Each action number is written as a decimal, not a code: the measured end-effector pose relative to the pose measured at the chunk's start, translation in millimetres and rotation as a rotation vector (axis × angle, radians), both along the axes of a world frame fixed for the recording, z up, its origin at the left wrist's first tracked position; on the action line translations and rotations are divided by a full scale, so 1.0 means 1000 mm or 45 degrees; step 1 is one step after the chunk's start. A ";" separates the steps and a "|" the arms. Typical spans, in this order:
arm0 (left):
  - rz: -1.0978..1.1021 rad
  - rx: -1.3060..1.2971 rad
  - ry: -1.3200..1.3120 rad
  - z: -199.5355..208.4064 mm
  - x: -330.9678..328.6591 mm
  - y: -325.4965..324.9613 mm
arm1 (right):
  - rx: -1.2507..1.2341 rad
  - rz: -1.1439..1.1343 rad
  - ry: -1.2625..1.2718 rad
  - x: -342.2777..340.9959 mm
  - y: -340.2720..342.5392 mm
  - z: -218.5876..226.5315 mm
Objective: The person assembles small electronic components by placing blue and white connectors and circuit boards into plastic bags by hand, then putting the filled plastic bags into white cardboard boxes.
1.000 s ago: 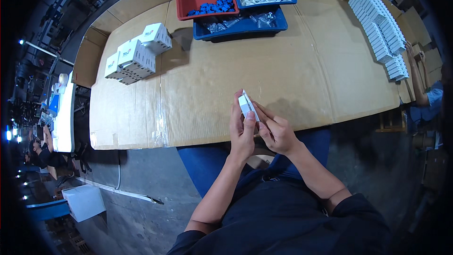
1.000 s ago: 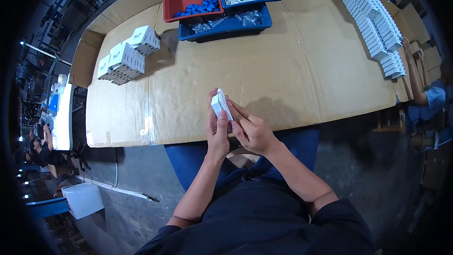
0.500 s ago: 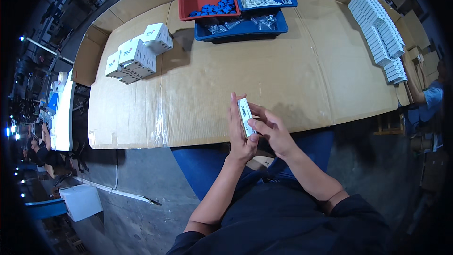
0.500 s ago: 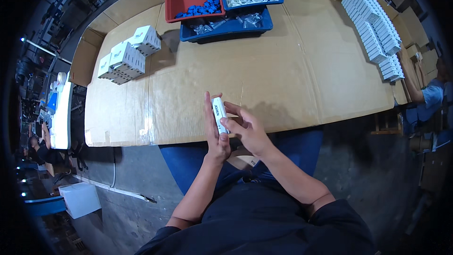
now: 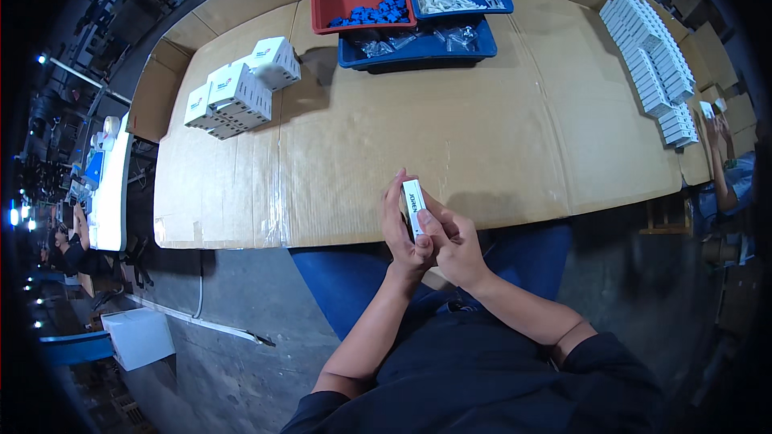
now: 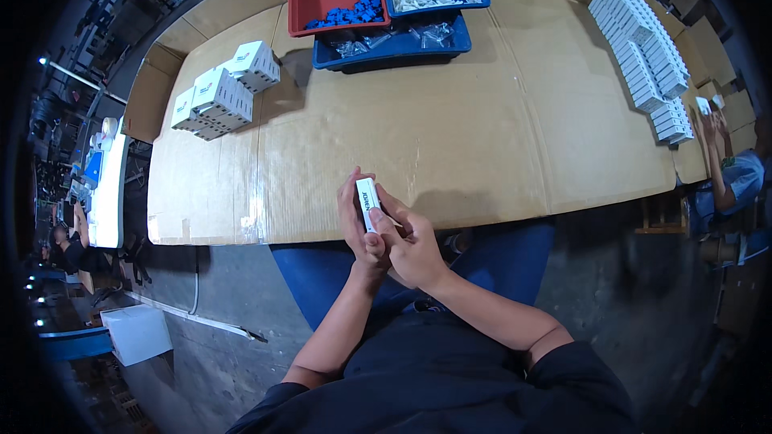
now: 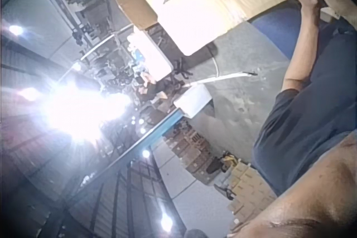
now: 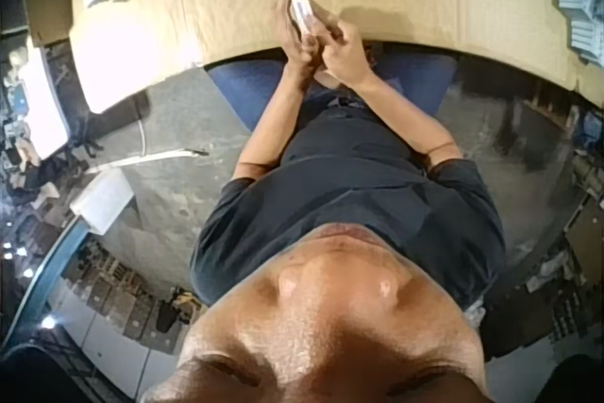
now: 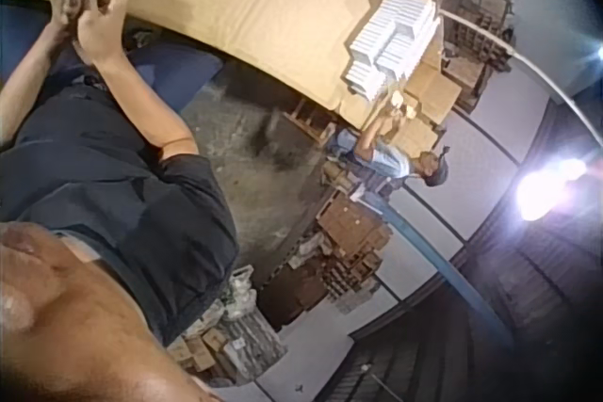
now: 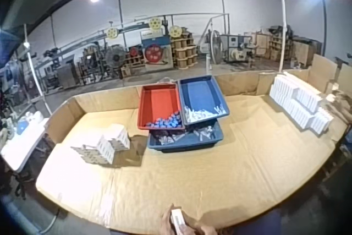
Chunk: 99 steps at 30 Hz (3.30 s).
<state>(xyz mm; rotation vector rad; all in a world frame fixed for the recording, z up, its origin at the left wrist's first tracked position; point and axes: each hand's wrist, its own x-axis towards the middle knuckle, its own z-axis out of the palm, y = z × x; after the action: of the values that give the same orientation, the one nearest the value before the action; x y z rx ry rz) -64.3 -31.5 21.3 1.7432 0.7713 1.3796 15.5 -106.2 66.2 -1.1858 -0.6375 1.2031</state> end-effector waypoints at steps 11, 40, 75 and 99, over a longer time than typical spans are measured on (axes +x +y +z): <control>0.021 0.138 -0.032 -0.002 0.004 0.000 | 0.132 -0.025 -0.328 -0.001 -0.005 0.002; -0.609 -1.181 -0.388 0.013 -0.002 -0.007 | 0.348 0.169 -1.292 0.065 -0.004 -0.004; -0.418 -1.172 -0.497 0.026 0.002 -0.004 | 0.516 0.199 -0.930 0.073 0.018 -0.007; -0.131 -1.445 -0.509 0.020 0.016 -0.026 | 0.635 -0.048 -1.715 0.054 0.007 -0.083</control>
<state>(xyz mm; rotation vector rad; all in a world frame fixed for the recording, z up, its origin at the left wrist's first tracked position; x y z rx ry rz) -47.9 -57.8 40.9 0.5889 0.9407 0.8566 69.7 -99.4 -16.8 -1.4377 -1.7564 0.0037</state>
